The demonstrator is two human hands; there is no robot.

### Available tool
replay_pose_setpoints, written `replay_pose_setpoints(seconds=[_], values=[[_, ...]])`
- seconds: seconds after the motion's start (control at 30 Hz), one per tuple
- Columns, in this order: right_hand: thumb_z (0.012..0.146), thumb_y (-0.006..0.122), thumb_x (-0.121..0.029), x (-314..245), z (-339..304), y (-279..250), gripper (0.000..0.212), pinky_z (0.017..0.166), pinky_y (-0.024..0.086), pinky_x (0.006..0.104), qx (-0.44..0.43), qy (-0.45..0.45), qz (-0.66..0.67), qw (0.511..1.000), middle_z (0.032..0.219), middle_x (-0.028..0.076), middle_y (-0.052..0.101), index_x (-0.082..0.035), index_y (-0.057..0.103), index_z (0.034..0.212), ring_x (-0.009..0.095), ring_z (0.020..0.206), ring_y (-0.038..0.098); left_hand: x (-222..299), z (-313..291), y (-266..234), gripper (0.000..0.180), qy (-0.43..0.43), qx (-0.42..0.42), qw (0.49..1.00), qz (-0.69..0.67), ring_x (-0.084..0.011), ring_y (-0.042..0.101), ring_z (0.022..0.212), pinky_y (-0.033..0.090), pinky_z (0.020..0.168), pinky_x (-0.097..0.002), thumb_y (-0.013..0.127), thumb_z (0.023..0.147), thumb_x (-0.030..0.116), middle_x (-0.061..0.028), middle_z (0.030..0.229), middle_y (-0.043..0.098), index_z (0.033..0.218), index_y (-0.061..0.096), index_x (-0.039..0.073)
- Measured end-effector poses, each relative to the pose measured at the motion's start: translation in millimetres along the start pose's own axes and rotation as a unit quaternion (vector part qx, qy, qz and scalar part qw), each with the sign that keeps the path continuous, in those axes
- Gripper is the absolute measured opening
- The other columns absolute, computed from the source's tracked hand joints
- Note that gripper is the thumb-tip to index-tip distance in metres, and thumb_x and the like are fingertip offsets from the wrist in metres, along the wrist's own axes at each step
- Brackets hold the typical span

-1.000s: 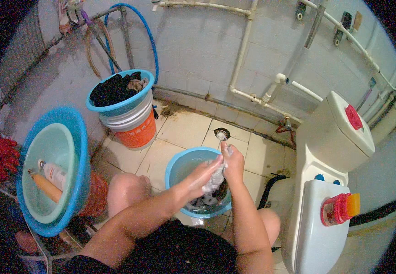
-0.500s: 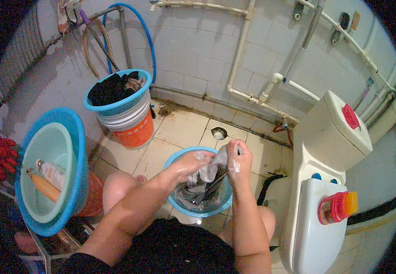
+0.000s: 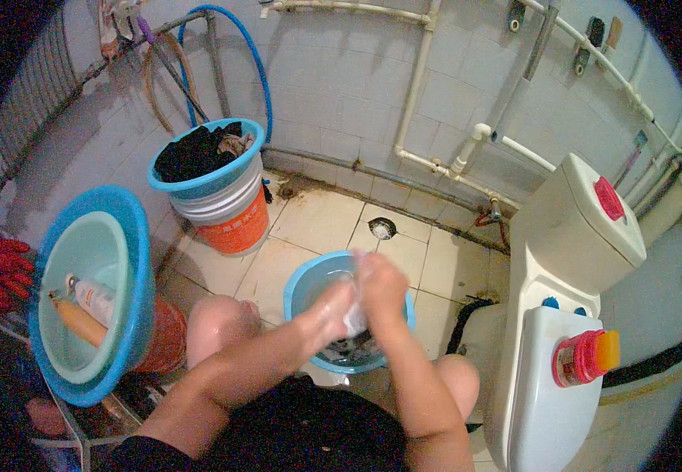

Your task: The person sits on the bathroom floor and hand-washes clothes in a blue basin. They first wring out a black garment and place it in a bucket, then wash a grey garment using a yellow bar of soap. The person scrubs the grey cloth thoroughly and rinses it in the basin.

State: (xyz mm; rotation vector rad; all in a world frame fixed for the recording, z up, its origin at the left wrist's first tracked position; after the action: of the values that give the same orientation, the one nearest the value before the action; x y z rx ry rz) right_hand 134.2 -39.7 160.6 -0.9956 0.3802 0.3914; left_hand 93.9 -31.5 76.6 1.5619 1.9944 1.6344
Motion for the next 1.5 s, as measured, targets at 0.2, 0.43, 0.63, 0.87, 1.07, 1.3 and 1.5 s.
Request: replay_pose_setpoints(seconds=[0.2, 0.43, 0.63, 0.87, 1.07, 1.3, 1.5], values=[[0.081, 0.059, -0.032, -24.4, -7.2, -11.9, 0.03, 0.052, 0.042, 0.0406, 0.058, -0.077, 0.091, 0.991, 0.064, 0.015, 0.055, -0.005, 0.055, 0.069, 0.034, 0.059, 0.054, -2.2, 1.6, -7.4, 0.044, 0.034, -0.179, 0.982, -0.053, -0.0193, 0.058, 0.091, 0.048, 0.079, -0.0353, 0.039, 0.09, 0.05, -0.0069, 0.099, 0.059, 0.106, 0.051, 0.011], [0.078, 0.066, -0.03, 85.8, 26.5, -33.4, 0.029, 0.053, 0.042, 0.0313, -0.008, 0.232, 0.203, 0.951, 0.063, 0.008, 0.056, -0.004, 0.054, 0.071, 0.015, 0.056, 0.05, 33.2, -27.9, 40.3, 0.035, 0.085, -0.045, 0.799, 0.593, -0.0129, 0.055, 0.081, 0.045, 0.073, -0.0261, 0.055, 0.086, 0.035, -0.0053, 0.092, 0.062, 0.101, 0.06, 0.003], [0.076, 0.07, -0.023, 65.4, 17.3, -21.1, 0.024, 0.06, 0.041, 0.0264, -0.183, 0.238, 0.35, 0.887, 0.072, -0.001, 0.055, -0.006, 0.055, 0.085, 0.011, 0.066, 0.049, 93.2, -22.6, 8.8, 0.03, 0.101, -0.049, 0.97, 0.217, -0.0145, 0.057, 0.063, 0.046, 0.057, -0.0276, 0.049, 0.09, 0.031, -0.003, 0.074, 0.059, 0.103, 0.056, 0.005], [0.088, 0.054, -0.016, 64.9, 18.9, -13.4, 0.016, 0.074, 0.044, 0.0282, 0.031, 0.257, 0.615, 0.745, 0.089, 0.007, 0.06, -0.002, 0.056, 0.096, 0.015, 0.081, 0.055, 91.7, -25.7, 15.2, 0.027, 0.13, -0.016, 0.989, 0.075, -0.0169, 0.06, 0.068, 0.051, 0.06, -0.0293, 0.044, 0.092, 0.033, -0.0058, 0.081, 0.061, 0.097, 0.054, 0.009], [0.087, 0.048, -0.017, -43.5, -14.2, -12.1, 0.016, 0.066, 0.045, 0.0321, -0.097, -0.074, 0.058, 0.991, 0.075, 0.015, 0.058, -0.004, 0.058, 0.085, 0.026, 0.071, 0.058, 54.8, -12.0, -3.0, 0.026, 0.113, 0.03, 0.991, 0.067, -0.0138, 0.052, 0.065, 0.044, 0.058, -0.0274, 0.048, 0.09, 0.036, -0.0027, 0.077, 0.054, 0.09, 0.053, 0.01], [0.091, 0.047, -0.026, 50.5, 11.5, 10.6, 0.024, 0.074, 0.044, 0.0299, -0.038, 0.2, 0.307, 0.93, 0.082, 0.009, 0.059, -0.004, 0.056, 0.094, 0.017, 0.079, 0.055, 32.2, -4.2, 16.1, 0.034, 0.061, 0.027, 0.993, 0.099, -0.0174, 0.06, 0.077, 0.05, 0.07, -0.0329, 0.04, 0.094, 0.037, -0.0046, 0.088, 0.06, 0.104, 0.054, 0.008], [0.082, 0.062, -0.025, 31.2, 6.6, 5.4, 0.035, 0.083, 0.042, 0.0291, -0.244, 0.16, 0.458, 0.84, 0.098, 0.006, 0.058, -0.004, 0.054, 0.109, 0.015, 0.09, 0.053, 60.6, -11.1, 18.5, 0.044, 0.047, 0.013, 0.976, 0.211, -0.0193, 0.059, 0.078, 0.049, 0.07, -0.0332, 0.039, 0.092, 0.044, -0.0079, 0.087, 0.059, 0.104, 0.051, 0.003]])
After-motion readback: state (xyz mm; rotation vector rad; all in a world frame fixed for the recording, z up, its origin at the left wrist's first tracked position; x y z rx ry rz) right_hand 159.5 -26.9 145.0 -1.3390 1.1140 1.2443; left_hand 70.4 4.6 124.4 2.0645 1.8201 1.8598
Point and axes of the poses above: each hand's wrist, its own z-axis towards the middle knuckle, its own y-axis out of the palm, x = y × z, the point moved 6 cm from there along z, towards the middle knuckle
